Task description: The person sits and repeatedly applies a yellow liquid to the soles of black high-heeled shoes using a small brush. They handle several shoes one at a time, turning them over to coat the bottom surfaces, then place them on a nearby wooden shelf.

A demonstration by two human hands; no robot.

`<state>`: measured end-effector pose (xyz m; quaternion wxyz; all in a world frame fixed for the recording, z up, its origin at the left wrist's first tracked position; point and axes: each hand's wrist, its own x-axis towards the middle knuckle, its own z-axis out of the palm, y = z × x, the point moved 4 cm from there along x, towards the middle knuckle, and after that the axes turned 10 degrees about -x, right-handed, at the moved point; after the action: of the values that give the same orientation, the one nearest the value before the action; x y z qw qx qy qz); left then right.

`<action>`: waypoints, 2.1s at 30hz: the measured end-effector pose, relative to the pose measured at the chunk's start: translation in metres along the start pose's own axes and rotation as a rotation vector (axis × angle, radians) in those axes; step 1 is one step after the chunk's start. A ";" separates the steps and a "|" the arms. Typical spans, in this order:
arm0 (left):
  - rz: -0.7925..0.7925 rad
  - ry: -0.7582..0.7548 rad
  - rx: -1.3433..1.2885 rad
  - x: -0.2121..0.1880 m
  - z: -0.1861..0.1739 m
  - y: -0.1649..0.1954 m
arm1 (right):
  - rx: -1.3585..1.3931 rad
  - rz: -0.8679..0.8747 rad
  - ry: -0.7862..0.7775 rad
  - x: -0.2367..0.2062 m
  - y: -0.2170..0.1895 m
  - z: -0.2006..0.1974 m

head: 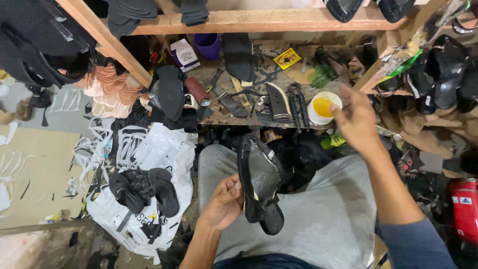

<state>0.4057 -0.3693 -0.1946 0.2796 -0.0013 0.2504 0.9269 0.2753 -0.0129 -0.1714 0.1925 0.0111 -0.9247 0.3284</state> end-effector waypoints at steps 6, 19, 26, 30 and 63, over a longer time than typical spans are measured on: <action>0.109 -0.028 0.071 -0.014 -0.004 0.004 | -0.519 -0.229 0.000 0.004 0.017 0.043; 0.043 0.056 -0.071 0.000 0.020 0.011 | -0.672 -0.229 -0.043 0.023 0.008 0.035; 0.007 0.100 -0.064 0.006 0.038 0.012 | 0.091 0.011 -0.131 -0.008 -0.083 -0.019; -0.066 0.034 -0.063 0.009 0.057 0.006 | 0.280 -0.411 -0.004 -0.068 -0.179 -0.059; -0.124 -0.051 -0.022 -0.014 0.090 0.019 | -0.137 -0.659 0.151 -0.090 -0.226 -0.075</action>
<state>0.4202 -0.3484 -0.1055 0.3426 0.0037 0.2322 0.9103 0.4179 -0.1538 -0.0150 0.3564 0.2718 -0.8744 0.1859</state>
